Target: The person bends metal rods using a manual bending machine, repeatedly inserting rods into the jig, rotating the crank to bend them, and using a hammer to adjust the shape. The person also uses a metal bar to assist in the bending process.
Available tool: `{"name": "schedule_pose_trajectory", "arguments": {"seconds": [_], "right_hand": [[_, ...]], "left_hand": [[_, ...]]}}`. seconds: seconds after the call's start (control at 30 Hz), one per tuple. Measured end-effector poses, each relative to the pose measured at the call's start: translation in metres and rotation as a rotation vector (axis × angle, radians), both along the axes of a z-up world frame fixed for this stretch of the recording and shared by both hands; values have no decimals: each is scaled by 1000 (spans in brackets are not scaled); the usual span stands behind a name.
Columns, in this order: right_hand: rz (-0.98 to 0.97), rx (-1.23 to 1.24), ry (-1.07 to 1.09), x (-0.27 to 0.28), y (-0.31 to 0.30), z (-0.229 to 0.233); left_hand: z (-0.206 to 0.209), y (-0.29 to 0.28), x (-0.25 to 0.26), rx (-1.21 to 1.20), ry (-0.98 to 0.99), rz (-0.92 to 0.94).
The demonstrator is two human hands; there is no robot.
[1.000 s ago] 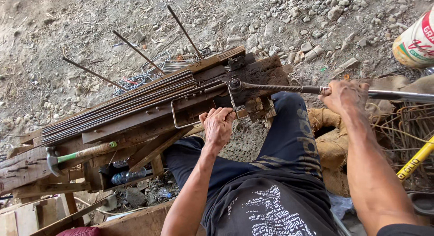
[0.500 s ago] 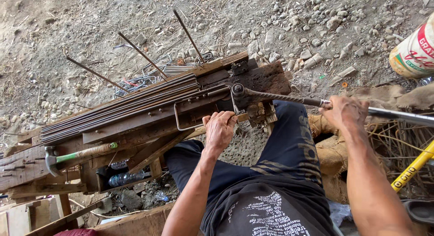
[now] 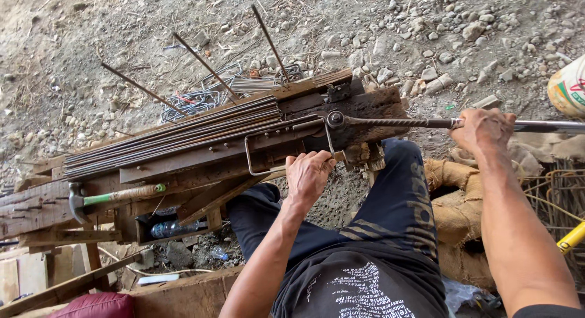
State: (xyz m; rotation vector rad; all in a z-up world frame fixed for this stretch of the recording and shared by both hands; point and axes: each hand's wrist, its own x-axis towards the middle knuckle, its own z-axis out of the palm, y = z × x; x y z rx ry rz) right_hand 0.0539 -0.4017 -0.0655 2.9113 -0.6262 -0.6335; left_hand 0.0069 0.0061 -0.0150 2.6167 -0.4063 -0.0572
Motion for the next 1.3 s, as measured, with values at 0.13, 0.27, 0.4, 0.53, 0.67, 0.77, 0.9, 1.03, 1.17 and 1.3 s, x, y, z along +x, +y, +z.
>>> {"name": "schedule_pose_trajectory", "arguments": {"seconds": [0.13, 0.27, 0.4, 0.53, 0.67, 0.77, 0.9, 1.03, 1.17, 1.3], "right_hand": [[16, -9, 6, 11, -6, -5], [139, -67, -181, 9, -21, -24], [205, -54, -302, 9, -26, -31], [221, -68, -289, 16, -27, -30], [248, -21, -325, 20, -28, -28], [243, -17, -326, 22, -28, -27], [261, -53, -314, 27, -35, -33], [248, -30, -296, 37, -32, -29], [200, -7, -243, 45, -27, -21], [192, -38, -256, 46, -33, -32]], "left_hand": [[8, 6, 2, 11, -7, -30], [17, 41, -4, 69, 10, -39], [-5, 109, -17, 148, -330, 11], [-3, 137, -17, 97, -393, -84], [6, 144, -8, -21, -427, -159], [21, 144, -1, -67, -411, -171], [32, 139, 1, -159, -407, -99], [87, 137, 59, -406, -520, 60], [179, 135, 87, -1048, -156, 133], [192, 109, 44, -1513, 189, -307]]}}
